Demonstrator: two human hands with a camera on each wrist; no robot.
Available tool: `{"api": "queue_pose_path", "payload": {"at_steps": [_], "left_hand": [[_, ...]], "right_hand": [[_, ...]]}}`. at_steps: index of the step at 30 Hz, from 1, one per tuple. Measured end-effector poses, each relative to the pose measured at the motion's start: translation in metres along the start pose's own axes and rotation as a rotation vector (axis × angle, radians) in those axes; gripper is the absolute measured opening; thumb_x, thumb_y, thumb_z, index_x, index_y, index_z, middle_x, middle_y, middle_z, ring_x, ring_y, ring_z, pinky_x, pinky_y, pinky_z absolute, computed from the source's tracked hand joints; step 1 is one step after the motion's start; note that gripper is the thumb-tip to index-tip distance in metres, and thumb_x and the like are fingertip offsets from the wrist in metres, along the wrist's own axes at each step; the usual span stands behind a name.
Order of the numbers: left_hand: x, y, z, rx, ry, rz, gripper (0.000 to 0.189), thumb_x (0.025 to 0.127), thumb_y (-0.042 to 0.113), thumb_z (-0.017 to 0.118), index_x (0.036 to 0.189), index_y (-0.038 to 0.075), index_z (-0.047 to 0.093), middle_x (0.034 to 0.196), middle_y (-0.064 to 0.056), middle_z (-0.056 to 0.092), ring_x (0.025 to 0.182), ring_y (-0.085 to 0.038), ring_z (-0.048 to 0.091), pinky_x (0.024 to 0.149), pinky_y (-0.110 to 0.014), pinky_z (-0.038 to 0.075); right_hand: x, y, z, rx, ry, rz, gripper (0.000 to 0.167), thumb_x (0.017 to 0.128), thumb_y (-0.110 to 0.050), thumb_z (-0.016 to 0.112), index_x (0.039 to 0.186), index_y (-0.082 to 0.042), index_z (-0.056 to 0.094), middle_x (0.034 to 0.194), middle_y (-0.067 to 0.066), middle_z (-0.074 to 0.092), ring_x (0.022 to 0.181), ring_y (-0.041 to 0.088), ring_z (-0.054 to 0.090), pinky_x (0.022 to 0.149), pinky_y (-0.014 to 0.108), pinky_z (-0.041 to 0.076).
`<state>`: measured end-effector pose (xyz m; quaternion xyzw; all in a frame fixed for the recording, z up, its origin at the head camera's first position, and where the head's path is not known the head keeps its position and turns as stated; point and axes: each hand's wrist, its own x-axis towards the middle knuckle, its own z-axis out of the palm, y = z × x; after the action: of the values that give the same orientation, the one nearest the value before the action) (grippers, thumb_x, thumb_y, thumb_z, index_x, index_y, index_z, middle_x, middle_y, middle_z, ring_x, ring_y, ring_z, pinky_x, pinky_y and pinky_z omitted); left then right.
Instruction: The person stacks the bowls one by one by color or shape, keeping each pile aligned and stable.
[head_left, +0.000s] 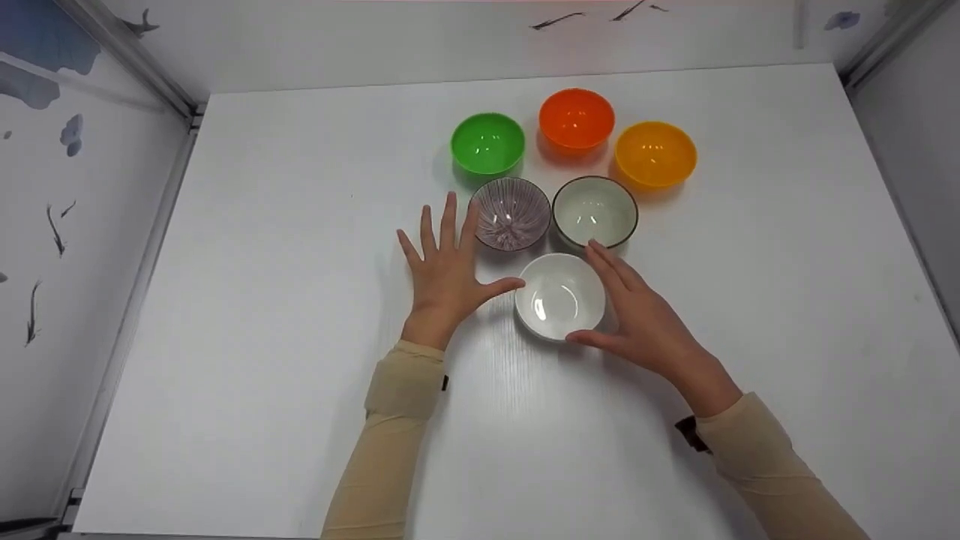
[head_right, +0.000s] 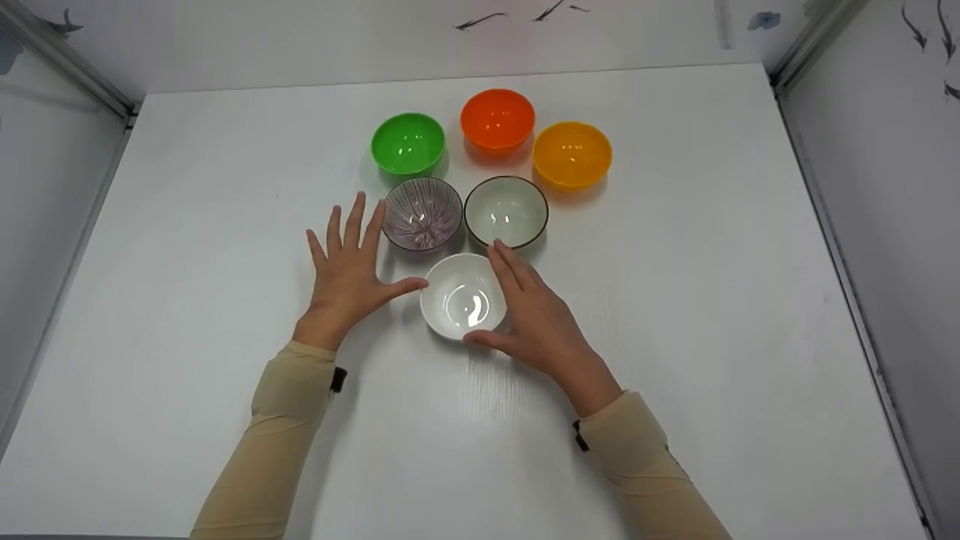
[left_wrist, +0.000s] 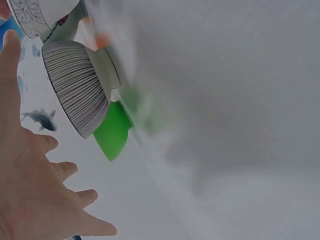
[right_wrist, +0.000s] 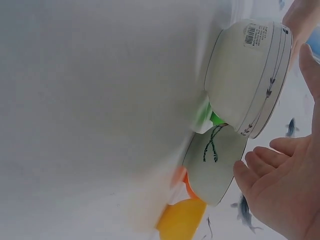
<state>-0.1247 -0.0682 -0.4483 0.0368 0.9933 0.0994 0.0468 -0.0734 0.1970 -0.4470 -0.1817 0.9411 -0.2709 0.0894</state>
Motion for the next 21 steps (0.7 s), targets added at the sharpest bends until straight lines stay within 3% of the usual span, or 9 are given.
{"api": "queue_pose_path", "payload": {"at_steps": [15, 21], "left_hand": [[0.001, 0.0, 0.001, 0.02, 0.002, -0.004, 0.13, 0.064, 0.092, 0.057, 0.162, 0.029, -0.002, 0.17, -0.004, -0.005, 0.156, -0.04, 0.002, 0.12, -0.073, 0.004], [0.0, 0.0, 0.003, 0.009, 0.007, -0.009, 0.129, 0.065, 0.091, 0.058, 0.162, 0.029, -0.001, 0.17, -0.004, -0.004, 0.156, -0.04, 0.004, 0.12, -0.072, 0.004]], "right_hand": [[-0.005, 0.002, 0.008, 0.069, 0.016, -0.006, 0.117, 0.073, -0.045, 0.087, 0.162, -0.02, 0.014, 0.166, 0.01, 0.024, 0.149, 0.033, 0.032, 0.117, 0.056, 0.036], [-0.005, 0.001, 0.012, 0.151, 0.02, 0.013, 0.115, 0.072, -0.041, 0.089, 0.161, -0.022, 0.017, 0.164, 0.01, 0.027, 0.146, 0.034, 0.036, 0.117, 0.058, 0.036]]}}
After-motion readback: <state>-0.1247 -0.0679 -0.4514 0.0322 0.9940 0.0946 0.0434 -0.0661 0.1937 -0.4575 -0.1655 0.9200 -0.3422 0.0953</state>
